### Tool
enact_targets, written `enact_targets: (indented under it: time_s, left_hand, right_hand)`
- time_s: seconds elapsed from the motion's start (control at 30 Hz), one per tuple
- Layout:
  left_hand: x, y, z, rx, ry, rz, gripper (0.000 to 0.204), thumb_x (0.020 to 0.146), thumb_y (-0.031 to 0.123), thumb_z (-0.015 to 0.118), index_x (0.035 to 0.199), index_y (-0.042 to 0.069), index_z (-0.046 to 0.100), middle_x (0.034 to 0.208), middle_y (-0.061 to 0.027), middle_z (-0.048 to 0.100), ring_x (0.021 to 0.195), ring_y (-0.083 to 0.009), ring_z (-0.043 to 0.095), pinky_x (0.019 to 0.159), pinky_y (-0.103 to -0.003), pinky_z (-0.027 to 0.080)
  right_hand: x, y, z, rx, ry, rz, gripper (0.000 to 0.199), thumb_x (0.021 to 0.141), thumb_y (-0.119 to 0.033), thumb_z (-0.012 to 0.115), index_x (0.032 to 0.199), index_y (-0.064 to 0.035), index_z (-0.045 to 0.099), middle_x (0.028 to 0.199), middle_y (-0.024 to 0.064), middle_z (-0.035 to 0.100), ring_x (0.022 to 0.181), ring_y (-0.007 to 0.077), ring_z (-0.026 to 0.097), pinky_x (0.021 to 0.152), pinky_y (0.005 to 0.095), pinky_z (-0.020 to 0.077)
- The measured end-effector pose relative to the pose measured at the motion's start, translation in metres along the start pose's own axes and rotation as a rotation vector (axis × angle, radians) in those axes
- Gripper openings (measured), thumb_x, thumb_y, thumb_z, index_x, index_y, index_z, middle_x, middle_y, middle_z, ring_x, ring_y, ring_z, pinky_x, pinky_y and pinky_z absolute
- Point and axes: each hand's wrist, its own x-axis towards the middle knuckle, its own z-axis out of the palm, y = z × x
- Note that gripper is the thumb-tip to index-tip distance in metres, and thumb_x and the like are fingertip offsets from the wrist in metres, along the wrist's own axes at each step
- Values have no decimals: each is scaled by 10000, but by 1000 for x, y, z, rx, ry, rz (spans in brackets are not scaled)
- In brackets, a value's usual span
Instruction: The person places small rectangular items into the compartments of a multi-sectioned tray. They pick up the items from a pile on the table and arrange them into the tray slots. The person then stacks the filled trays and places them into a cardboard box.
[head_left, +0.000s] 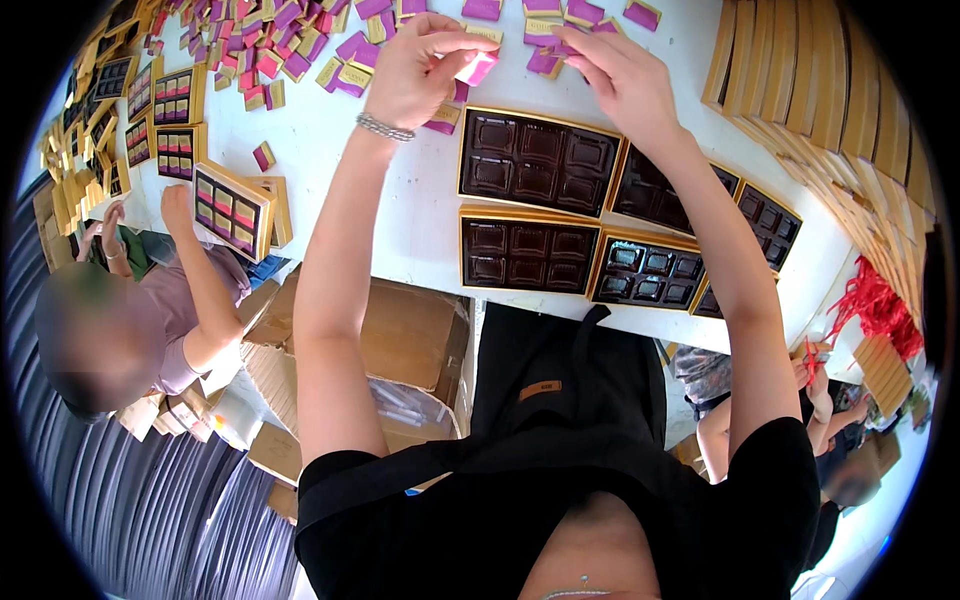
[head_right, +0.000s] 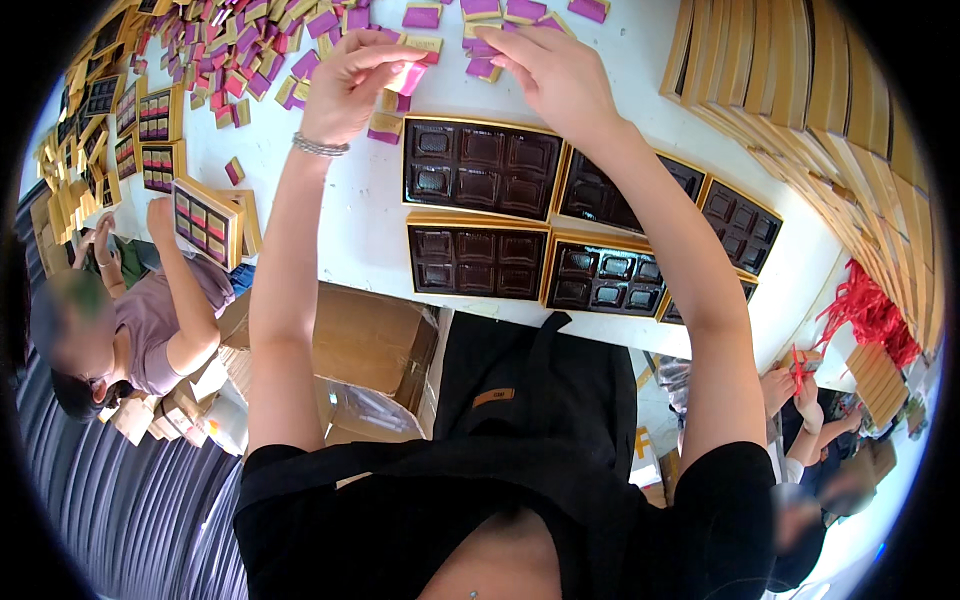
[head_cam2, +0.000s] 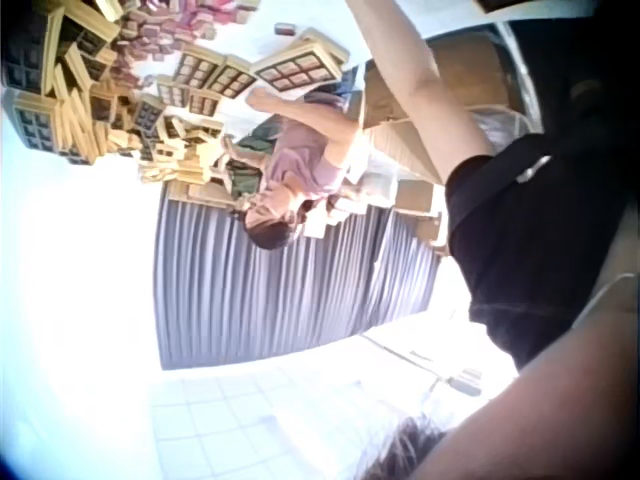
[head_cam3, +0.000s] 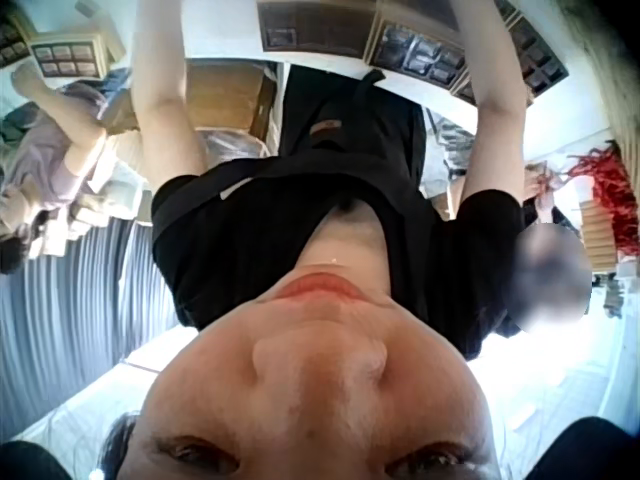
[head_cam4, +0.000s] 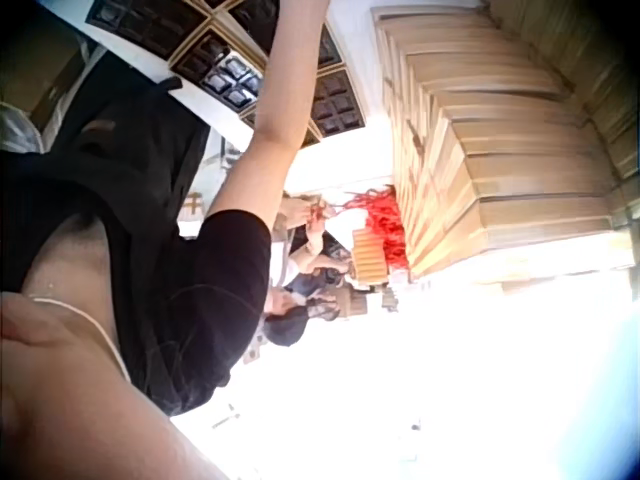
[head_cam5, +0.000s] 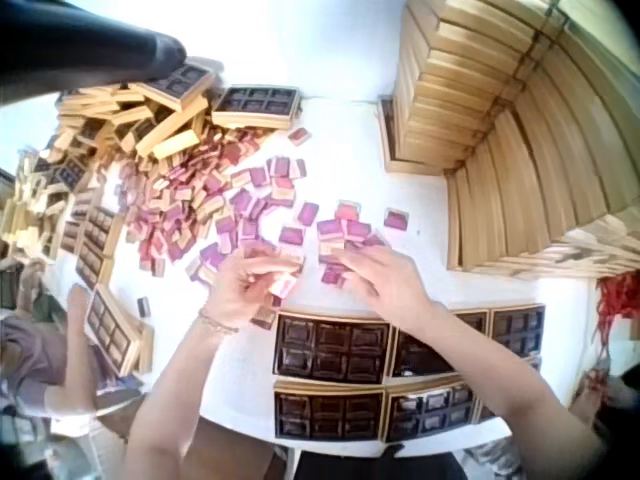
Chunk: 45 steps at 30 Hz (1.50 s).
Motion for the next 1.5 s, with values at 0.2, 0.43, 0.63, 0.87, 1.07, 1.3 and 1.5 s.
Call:
enact_targets:
  time_s: [0.2, 0.43, 0.63, 0.87, 1.07, 1.3, 1.5]
  left_hand:
    - [-27, 28, 11, -163, -179, -66, 282, 836, 50, 722, 1115, 91, 716, 805, -15, 732, 802, -97, 630, 709, -262, 531]
    - [-45, 17, 41, 287, 199, 381, 375, 725, 115, 809, 1088, 99, 720, 954, -14, 731, 895, -179, 619, 749, -311, 513]
    - [-53, 0, 45, 73, 95, 108, 245, 758, 81, 795, 998, 73, 747, 1038, -19, 726, 883, -154, 634, 732, -275, 507]
    - [-53, 4, 51, -155, 24, -209, 172, 795, 37, 776, 962, 28, 738, 1030, -66, 690, 863, -114, 632, 739, -236, 516]
    - [-41, 12, 41, -137, -130, -317, 191, 774, 30, 784, 951, 13, 714, 956, -60, 699, 863, -136, 656, 778, -272, 534]
    - [-26, 21, 38, 98, -109, -297, 223, 737, 190, 810, 928, 93, 750, 935, -56, 731, 850, -183, 690, 756, -308, 539]
    - [18, -11, 12, 664, 87, 337, 255, 767, 112, 694, 1022, 125, 698, 1029, -50, 688, 932, -267, 601, 830, -383, 501]
  right_hand:
    - [-62, -54, -10, -20, -33, -122, 249, 795, -124, 709, 1041, -104, 670, 853, 49, 660, 746, 228, 638, 629, 323, 526]
    - [-79, -89, 15, -21, 41, -206, 308, 678, -105, 689, 982, -55, 689, 903, 24, 622, 802, 191, 610, 674, 312, 501]
    - [-83, -107, 55, -120, -92, -216, 368, 712, -206, 733, 1049, -64, 692, 1172, 56, 611, 1151, 231, 554, 993, 419, 444]
    - [-93, -101, 26, -14, -371, -164, 491, 790, -336, 744, 1206, -97, 643, 1347, -9, 552, 1352, 225, 418, 1128, 536, 283]
    - [-58, -55, 17, 135, -79, -65, 326, 815, -168, 714, 1129, -105, 653, 1155, 64, 653, 1110, 279, 587, 953, 438, 471]
    - [17, 17, 34, -137, -35, -69, 238, 719, -102, 708, 954, -67, 691, 1044, 99, 644, 1015, 280, 577, 844, 402, 463]
    - [0, -18, 13, -15, 68, -99, 233, 788, -149, 701, 1014, -94, 691, 1034, 70, 670, 998, 276, 601, 837, 405, 491]
